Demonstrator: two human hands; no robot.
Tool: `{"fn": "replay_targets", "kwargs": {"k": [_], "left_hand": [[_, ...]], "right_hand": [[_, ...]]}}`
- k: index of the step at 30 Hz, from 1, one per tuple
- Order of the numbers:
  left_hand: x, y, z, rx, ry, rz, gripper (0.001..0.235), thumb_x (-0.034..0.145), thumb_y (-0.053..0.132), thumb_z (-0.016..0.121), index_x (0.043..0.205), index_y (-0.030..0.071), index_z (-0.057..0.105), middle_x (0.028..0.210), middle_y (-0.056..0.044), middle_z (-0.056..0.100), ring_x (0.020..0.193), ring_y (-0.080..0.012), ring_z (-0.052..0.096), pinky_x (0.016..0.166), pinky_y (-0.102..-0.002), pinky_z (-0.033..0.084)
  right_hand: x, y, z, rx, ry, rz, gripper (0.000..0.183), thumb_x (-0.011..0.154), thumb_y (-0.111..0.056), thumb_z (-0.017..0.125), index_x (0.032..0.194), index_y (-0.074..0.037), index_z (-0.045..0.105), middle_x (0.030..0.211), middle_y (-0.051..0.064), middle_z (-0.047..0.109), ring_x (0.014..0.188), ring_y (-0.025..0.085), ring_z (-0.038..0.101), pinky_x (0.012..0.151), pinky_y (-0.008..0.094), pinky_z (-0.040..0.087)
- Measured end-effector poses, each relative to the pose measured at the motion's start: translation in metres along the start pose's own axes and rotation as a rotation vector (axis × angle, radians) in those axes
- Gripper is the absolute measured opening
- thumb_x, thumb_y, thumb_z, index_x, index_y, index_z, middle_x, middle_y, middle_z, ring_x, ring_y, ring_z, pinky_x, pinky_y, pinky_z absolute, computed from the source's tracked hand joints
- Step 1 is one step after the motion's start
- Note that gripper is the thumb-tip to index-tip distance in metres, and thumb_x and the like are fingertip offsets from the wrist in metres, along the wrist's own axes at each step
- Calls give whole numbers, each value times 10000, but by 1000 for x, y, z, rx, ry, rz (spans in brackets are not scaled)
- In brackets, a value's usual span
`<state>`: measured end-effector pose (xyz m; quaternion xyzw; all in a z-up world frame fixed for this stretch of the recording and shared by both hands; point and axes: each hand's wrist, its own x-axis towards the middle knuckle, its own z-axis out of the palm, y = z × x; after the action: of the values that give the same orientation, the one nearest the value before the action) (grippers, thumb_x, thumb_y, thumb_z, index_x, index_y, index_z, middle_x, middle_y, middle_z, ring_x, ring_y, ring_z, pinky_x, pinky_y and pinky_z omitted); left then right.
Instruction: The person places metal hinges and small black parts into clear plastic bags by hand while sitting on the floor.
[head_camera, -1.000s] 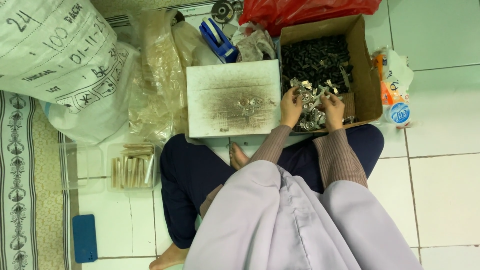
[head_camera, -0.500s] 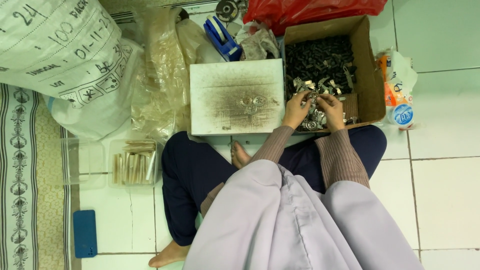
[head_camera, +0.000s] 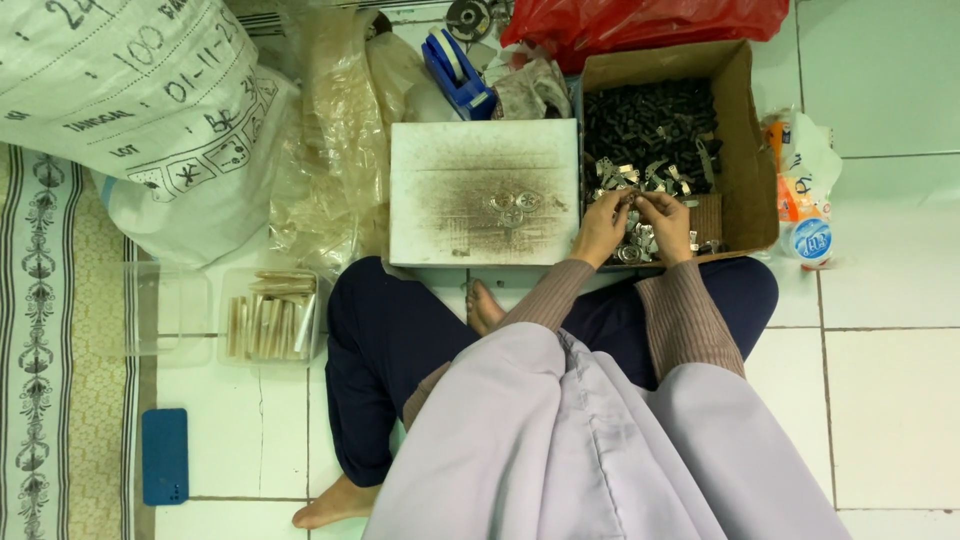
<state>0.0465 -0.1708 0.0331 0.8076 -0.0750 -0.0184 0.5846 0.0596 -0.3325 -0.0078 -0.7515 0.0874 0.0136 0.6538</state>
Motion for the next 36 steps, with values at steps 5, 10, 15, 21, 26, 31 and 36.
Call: {"fn": "replay_targets", "kwargs": {"k": [5, 10, 15, 21, 26, 31, 36], "left_hand": [[-15, 12, -31, -84, 92, -32, 271, 1080, 113, 531, 1327, 28, 601, 1177, -196, 675, 1081, -331, 687, 873, -401, 623], [-27, -40, -63, -16, 295, 5, 260, 1045, 140, 615, 1294, 70, 640, 1074, -129, 692, 995, -271, 697, 824, -341, 601], [-53, -44, -108, 449, 384, -152, 277, 1031, 248, 614, 1282, 133, 643, 1165, -96, 695, 1128, -276, 651, 1014, -483, 453], [-58, -101, -101, 622, 456, -139, 280, 951, 326, 696, 1210, 219, 692, 1174, -61, 627, 1141, -275, 590, 990, -462, 429], [-58, -91, -102, 640, 456, -150, 290, 942, 348, 695, 1198, 211, 689, 1192, -66, 603, 1153, -278, 577, 1002, -474, 415], [-48, -81, -93, 593, 475, -175, 463, 854, 271, 741, 1289, 175, 613, 1256, -109, 590, 1167, -313, 575, 1030, -546, 380], [-8, -30, -56, 336, 482, 169, 462, 796, 147, 711, 1239, 162, 582, 1148, -78, 571, 1055, -334, 641, 912, -478, 499]], "right_hand": [[-17, -33, 38, -41, 10, -87, 211, 1009, -165, 776, 1179, -45, 739, 1007, 132, 745, 930, 189, 701, 762, 322, 566], [-35, -68, 102, -282, 20, -177, 190, 1006, -147, 762, 1149, -24, 743, 951, 163, 760, 812, 266, 729, 664, 381, 561], [-53, -84, 156, -637, -63, -214, 216, 968, -154, 726, 1182, -119, 720, 935, 108, 779, 729, 267, 723, 599, 392, 552], [-50, -60, 169, -822, -20, -274, 178, 972, -198, 754, 1133, -123, 741, 1124, 108, 644, 915, 326, 729, 739, 441, 610], [-48, -53, 170, -786, 4, -282, 232, 942, -178, 779, 1156, -114, 718, 1085, 94, 586, 873, 320, 712, 702, 437, 599], [-30, -53, 150, -513, -119, -265, 306, 968, -144, 759, 1227, -12, 664, 1058, 218, 597, 814, 371, 712, 646, 441, 586], [-9, -80, 92, -313, -96, -257, 264, 1056, -122, 698, 1264, 34, 649, 1024, 276, 653, 838, 377, 719, 631, 452, 591]]}}
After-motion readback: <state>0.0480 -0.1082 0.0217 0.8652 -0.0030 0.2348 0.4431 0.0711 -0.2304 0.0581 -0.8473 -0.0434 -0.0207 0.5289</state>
